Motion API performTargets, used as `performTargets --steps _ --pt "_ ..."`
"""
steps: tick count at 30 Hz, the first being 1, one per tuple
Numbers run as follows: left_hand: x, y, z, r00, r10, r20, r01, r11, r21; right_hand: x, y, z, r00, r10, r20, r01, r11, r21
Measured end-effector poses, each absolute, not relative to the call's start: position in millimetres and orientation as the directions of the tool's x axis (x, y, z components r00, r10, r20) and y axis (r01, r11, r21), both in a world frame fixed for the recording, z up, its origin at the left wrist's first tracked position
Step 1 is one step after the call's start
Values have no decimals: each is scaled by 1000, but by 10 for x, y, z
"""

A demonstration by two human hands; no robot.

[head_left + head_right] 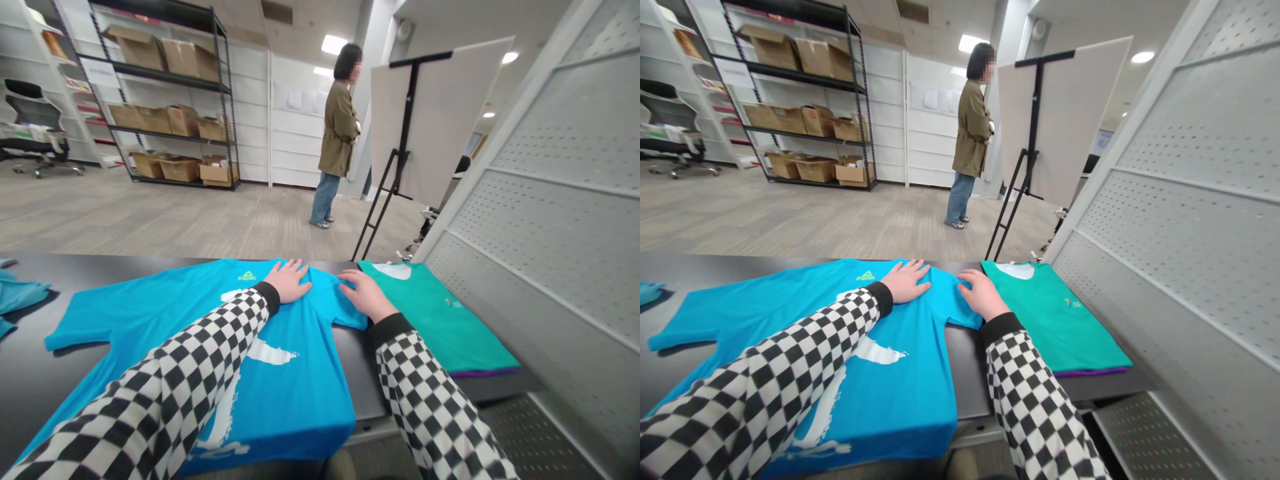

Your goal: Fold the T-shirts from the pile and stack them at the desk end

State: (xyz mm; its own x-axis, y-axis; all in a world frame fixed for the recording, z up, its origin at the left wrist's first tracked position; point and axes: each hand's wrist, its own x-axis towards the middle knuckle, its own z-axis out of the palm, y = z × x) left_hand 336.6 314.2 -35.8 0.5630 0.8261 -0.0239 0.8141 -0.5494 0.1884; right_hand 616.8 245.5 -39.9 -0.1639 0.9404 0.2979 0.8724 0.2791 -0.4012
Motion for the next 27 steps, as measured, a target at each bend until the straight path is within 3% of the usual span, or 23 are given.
performTargets --steps 7,14,17,20,27 --pt "3336 3153 -374 564 825 -38 815 -548 189 6186 2399 -450 -167 980 108 877 198 -439" --pt "3560 3219 -179 475 877 -66 860 -447 245 6112 2374 -404 -182 966 186 836 251 -488" --pt "3708 3181 -207 516 856 -16 831 -496 252 6094 2368 -410 -224 964 142 841 264 -472" --pt "3783 3119 -317 577 815 -54 801 -551 234 6091 2356 -412 -230 965 125 853 262 -451" --pt "3828 3115 -366 569 814 -118 815 -538 217 6081 2355 -387 -182 964 195 836 256 -485"
